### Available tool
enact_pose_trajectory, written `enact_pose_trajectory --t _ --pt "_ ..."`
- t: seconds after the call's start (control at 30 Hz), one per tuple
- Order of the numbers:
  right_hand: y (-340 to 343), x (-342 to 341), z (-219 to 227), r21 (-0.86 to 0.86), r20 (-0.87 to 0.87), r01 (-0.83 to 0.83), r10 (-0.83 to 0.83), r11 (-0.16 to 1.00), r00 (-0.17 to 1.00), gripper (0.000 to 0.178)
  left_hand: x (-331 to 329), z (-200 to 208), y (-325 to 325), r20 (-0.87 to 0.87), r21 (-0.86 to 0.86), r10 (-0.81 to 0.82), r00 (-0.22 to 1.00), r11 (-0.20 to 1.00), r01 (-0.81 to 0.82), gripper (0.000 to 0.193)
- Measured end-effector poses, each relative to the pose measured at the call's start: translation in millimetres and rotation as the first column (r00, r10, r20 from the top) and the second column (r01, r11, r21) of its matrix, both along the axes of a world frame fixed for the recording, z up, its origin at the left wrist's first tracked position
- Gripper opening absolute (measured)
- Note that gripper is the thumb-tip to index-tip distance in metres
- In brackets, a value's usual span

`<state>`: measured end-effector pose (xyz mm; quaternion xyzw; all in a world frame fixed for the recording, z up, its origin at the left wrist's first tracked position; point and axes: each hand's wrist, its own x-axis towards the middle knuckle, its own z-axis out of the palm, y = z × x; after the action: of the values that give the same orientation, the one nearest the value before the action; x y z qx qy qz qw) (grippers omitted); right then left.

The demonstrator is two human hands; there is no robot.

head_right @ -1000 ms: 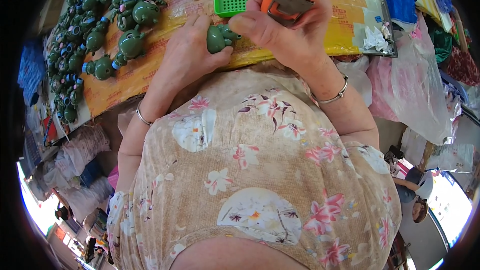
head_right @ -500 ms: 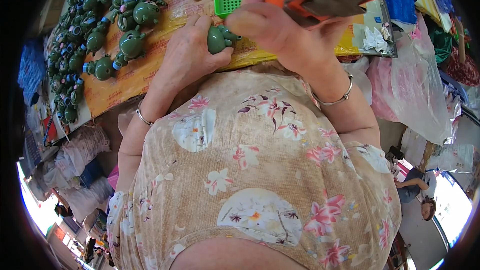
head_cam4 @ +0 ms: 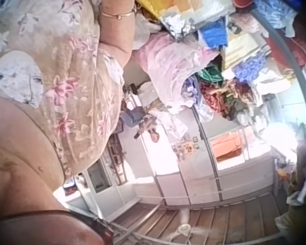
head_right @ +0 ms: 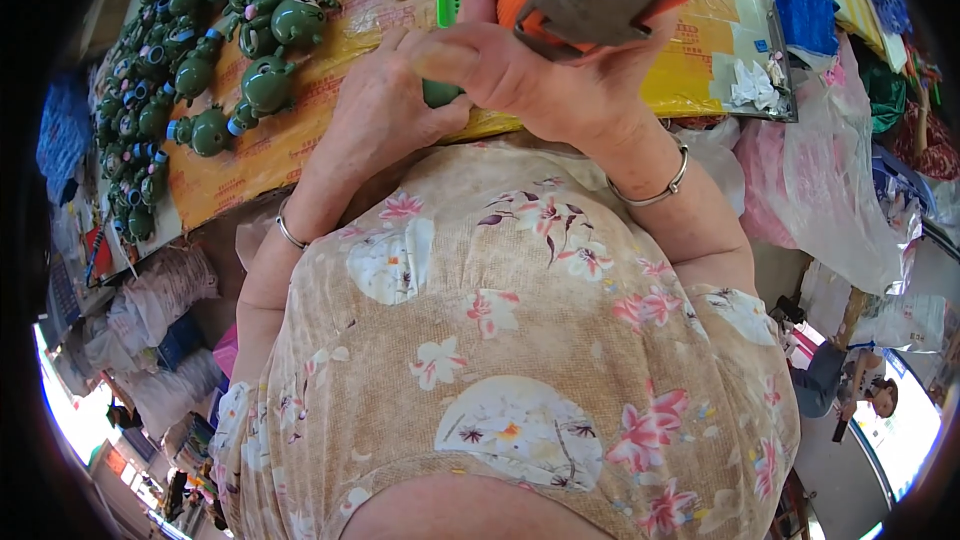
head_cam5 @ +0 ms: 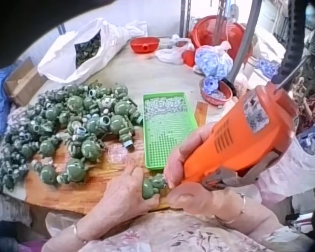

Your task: Assembling small green plastic frog toys using an electric screwdriver to attach components.

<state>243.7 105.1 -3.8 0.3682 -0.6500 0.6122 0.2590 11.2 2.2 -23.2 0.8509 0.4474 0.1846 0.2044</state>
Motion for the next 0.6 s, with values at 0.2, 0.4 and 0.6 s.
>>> enact_pose_trajectory --t 0.2,0.4,0.6 --pt "0 9 10 0.065 0.125 0.022 -0.030 0.998 0.992 0.041 2 8 -1 -0.026 -0.041 0.018 1.000 0.999 -0.019 0.044" --pt "-2 17 23 0.139 0.249 0.048 -0.082 0.989 0.965 0.039 1 7 0 -0.034 -0.058 0.012 0.999 0.998 -0.014 0.045" --pt "-1 20 35 0.215 0.364 0.047 -0.124 0.975 0.923 0.037 0 2 -1 0.008 0.009 -0.003 1.000 1.000 0.003 0.050"
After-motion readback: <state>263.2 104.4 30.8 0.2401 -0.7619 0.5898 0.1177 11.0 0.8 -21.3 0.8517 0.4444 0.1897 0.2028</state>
